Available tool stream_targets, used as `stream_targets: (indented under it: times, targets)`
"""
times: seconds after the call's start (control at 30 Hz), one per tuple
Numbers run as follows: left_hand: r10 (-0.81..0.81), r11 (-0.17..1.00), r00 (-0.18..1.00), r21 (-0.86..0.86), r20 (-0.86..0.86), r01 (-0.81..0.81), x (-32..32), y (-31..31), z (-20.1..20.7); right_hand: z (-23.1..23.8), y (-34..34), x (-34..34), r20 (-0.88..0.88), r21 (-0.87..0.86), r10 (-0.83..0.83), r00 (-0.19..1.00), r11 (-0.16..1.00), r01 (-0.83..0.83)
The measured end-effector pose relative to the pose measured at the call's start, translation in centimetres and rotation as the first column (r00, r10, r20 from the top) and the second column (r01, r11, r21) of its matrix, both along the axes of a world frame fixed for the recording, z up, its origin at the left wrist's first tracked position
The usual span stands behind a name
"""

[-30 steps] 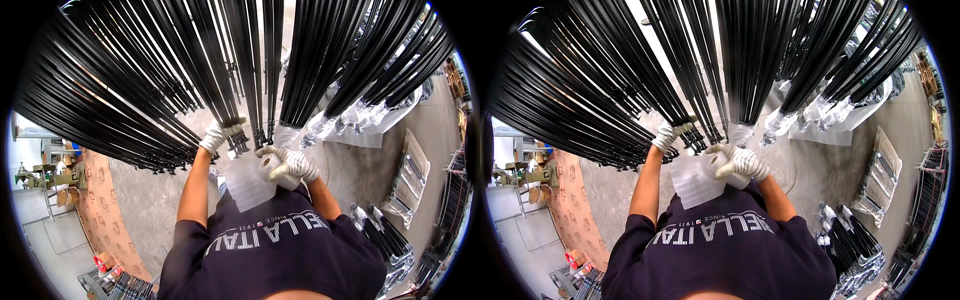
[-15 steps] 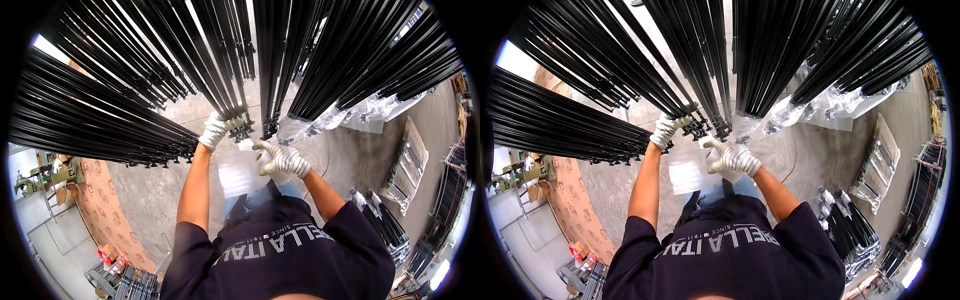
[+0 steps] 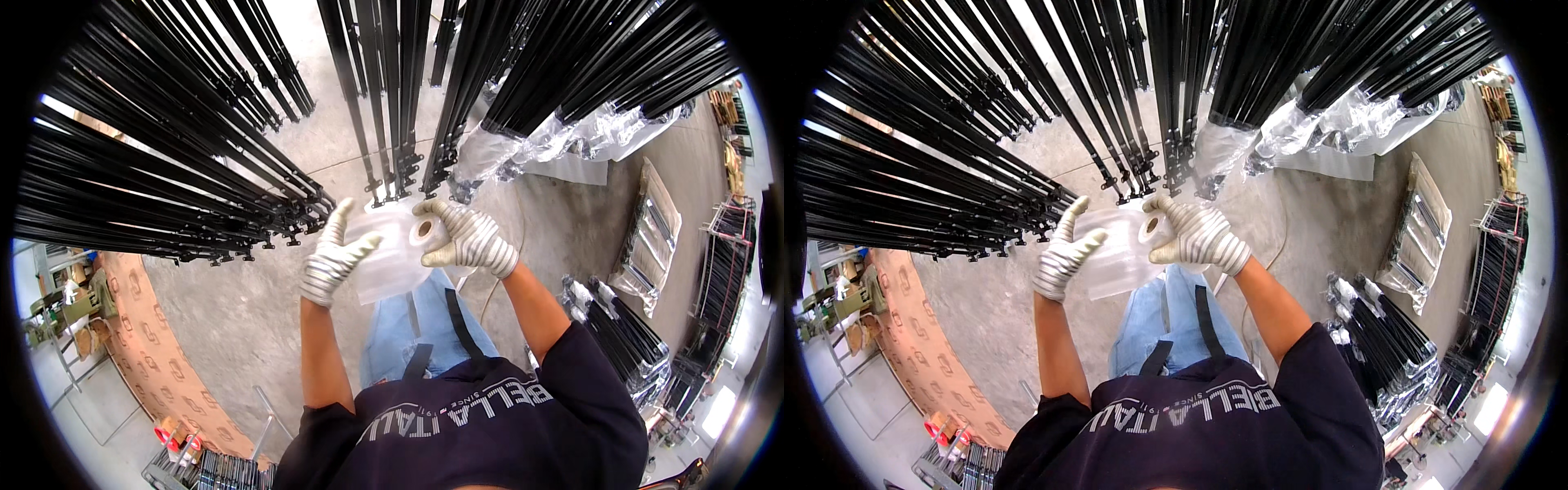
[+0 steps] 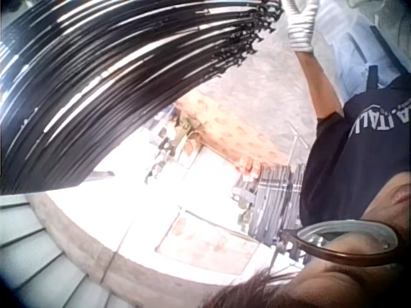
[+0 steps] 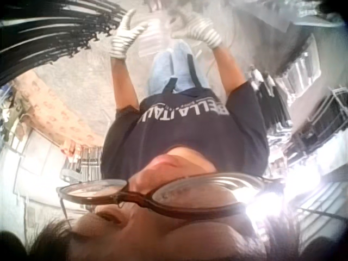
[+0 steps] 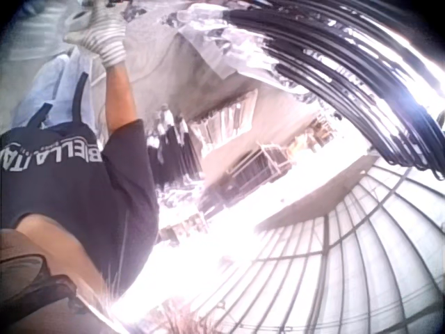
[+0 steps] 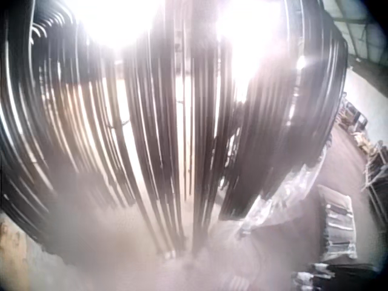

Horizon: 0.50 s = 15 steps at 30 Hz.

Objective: The person is wrapping the ends of black metal tubes with protective foam and securing them by wrapping plastic film from a roll. They handle multiple tubes by hand, applying the wrap to one end and then the other.

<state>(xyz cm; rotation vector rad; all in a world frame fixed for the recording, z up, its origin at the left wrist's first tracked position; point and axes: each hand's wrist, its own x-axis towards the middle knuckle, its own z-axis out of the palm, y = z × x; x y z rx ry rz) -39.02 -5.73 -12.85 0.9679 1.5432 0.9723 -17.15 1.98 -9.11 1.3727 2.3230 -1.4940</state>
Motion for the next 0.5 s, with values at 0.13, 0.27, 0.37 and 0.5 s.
stream_targets:
  times: [0.13,0.27,0.37,0.5]
  targets:
    - [-0.043,0.989,0.99,-0.134,0.137,0.062,-0.1,-1.8,-0.4,-2.3,-2.3,0.7,-0.216,-0.034,-0.111,0.97,0.994,0.106]
    - [0.017,0.972,0.882,-0.198,-0.47,-0.124,-2.2,-6.5,-6.0,-4.4,-4.5,1.3,-0.421,-0.532,-0.63,0.653,0.754,0.385]
    - [-0.175,0.919,0.751,-0.379,-0.637,-0.107,-0.7,-8.9,-6.9,-12.0,-5.7,2.9,-0.329,-0.635,-0.794,0.512,0.587,0.503]
    - [-0.276,0.896,0.892,-0.433,-0.358,0.103,2.1,-12.3,-13.2,-25.2,-7.6,4.7,-0.143,-0.372,-0.615,0.776,0.76,0.533]
